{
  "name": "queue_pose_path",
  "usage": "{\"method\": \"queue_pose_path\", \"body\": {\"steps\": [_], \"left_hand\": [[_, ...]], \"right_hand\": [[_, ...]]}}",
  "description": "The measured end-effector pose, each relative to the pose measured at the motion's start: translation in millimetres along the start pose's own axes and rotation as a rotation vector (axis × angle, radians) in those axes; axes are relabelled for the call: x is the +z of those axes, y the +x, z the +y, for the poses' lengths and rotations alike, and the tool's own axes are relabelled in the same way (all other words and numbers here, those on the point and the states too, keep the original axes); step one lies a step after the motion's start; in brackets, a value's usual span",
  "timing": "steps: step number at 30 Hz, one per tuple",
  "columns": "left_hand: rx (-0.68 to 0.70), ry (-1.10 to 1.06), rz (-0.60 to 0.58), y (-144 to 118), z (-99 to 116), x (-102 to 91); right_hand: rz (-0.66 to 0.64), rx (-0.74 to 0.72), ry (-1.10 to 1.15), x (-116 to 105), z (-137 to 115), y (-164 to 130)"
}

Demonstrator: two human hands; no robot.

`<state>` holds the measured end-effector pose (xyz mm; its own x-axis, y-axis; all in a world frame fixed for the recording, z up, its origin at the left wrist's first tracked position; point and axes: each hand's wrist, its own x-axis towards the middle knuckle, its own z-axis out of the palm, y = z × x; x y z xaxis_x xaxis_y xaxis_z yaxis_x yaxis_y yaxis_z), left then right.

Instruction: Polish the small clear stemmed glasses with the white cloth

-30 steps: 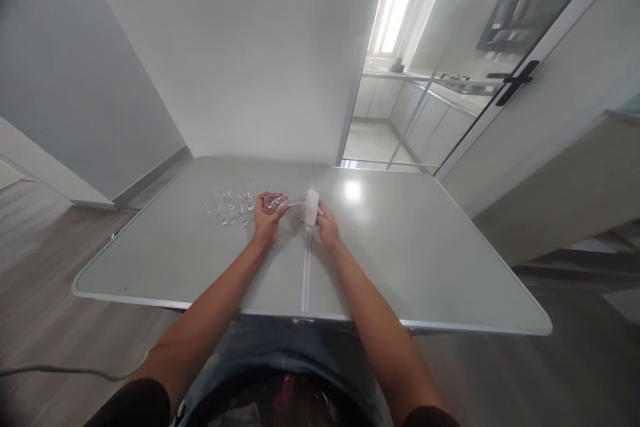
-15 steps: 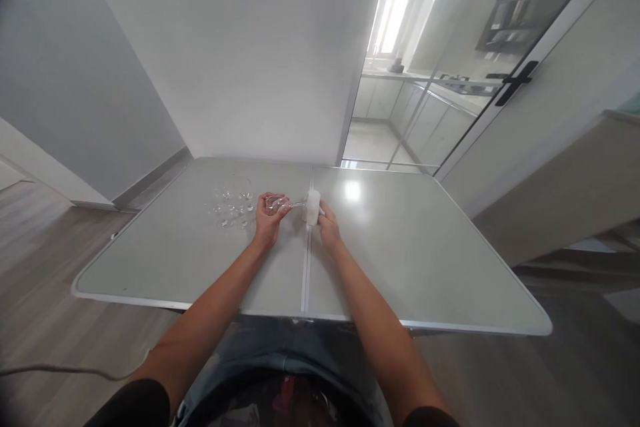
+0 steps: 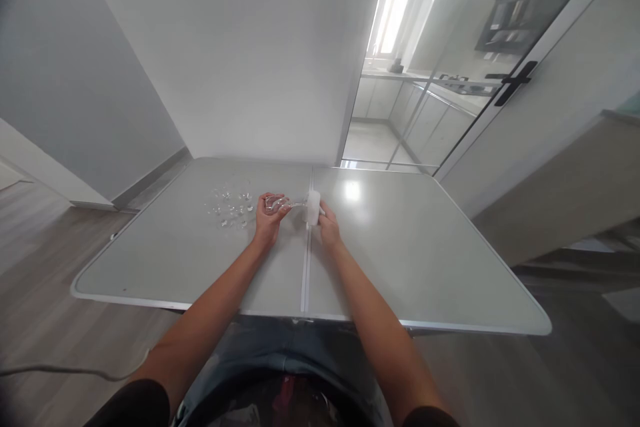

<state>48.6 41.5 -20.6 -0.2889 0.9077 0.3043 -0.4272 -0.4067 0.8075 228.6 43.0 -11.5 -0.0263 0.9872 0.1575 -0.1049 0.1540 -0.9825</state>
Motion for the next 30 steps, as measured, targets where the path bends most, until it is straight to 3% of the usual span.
{"method": "queue_pose_path", "body": {"steps": [5, 13, 19, 22, 27, 30], "left_hand": [[0.100, 0.002, 0.070, 2.9, 1.2, -0.9], [-0.021, -0.005, -0.010, 0.4, -1.1, 0.2], [0.073, -0.017, 0.078, 3.2, -1.8, -2.2], [0.048, -0.009, 0.102, 3.3, -3.5, -3.1], [-0.039, -0.027, 0.008, -1.0, -1.0, 0.2], [-0.025, -0.047, 0.011, -0.5, 1.7, 1.0]], "right_hand": [[-0.088, -0.044, -0.026, 1.2, -1.9, 1.0], [0.009, -0.043, -0.031, -1.2, 0.9, 2.0], [-0.100, -0.056, -0.019, 1.0, -1.8, 2.1], [-0.107, -0.080, -0.012, 0.8, -3.0, 0.9], [-0.031, -0.055, 0.007, -2.2, 1.9, 2.8], [-0.017, -0.029, 0.016, -3.1, 5.7, 5.1]]}}
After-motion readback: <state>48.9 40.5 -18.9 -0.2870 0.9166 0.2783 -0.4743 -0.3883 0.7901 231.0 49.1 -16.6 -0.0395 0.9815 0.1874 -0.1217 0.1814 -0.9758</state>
